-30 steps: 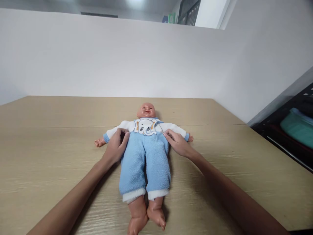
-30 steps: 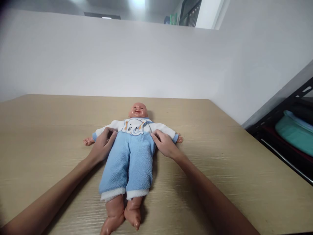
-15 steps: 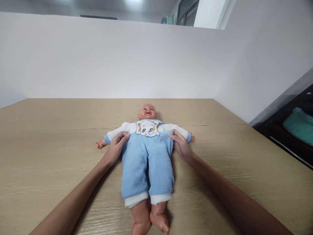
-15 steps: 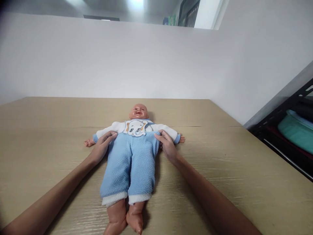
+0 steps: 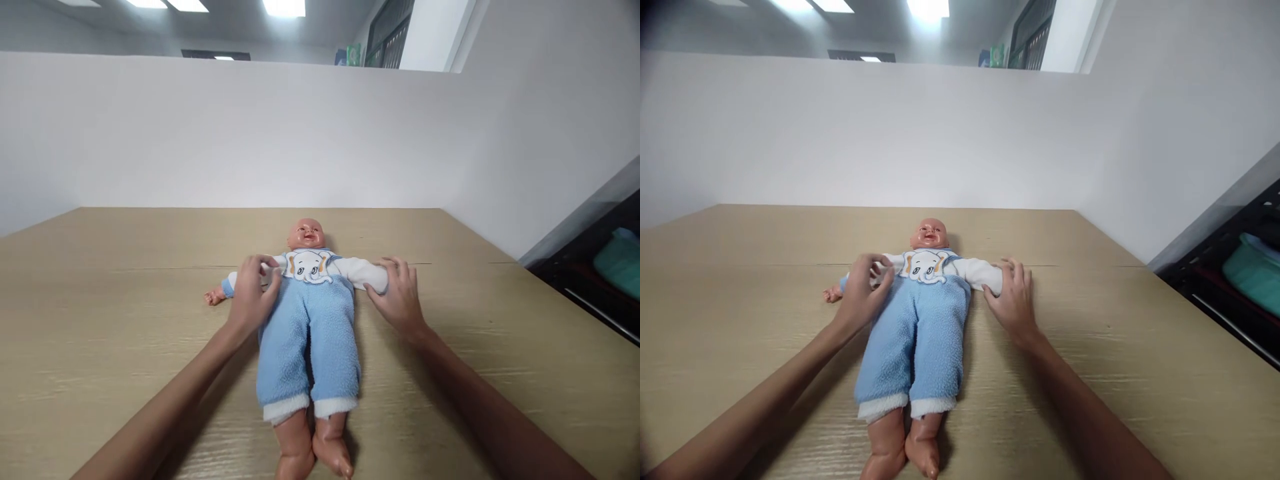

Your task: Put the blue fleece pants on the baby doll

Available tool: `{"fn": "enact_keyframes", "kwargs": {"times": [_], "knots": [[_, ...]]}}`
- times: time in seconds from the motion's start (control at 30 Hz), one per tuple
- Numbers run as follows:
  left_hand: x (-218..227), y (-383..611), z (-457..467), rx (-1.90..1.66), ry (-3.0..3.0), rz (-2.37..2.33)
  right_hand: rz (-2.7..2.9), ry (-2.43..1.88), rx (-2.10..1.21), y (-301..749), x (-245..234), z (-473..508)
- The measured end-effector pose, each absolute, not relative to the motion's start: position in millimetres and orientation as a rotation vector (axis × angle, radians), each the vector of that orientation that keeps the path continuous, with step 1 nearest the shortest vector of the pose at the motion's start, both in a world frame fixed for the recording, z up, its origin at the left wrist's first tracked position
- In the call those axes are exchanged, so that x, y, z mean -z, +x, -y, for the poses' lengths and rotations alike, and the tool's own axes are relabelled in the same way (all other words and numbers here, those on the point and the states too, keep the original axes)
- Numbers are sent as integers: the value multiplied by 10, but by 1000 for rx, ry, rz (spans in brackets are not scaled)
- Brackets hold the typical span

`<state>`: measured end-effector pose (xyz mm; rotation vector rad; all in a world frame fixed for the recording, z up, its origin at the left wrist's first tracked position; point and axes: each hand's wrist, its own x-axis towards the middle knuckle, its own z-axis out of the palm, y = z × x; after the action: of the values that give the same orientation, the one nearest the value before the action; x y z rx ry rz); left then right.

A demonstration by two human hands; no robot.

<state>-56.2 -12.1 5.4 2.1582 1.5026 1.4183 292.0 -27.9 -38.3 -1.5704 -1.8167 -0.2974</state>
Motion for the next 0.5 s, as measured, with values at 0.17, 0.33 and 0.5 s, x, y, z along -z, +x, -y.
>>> {"fn": "enact_keyframes", "kwargs": {"times": [0.17,0.33,0.5], "knots": [[-366,112,-23,-1071,2606,-1167,1988,-1576,265,3221,456,179],[-402,687,-363,-554,2891,-983,1997,-1544,323,3222,345,211],[-296,807,-526,-410,2913,-973,1722,-1415,125,2988,21,408]]}}
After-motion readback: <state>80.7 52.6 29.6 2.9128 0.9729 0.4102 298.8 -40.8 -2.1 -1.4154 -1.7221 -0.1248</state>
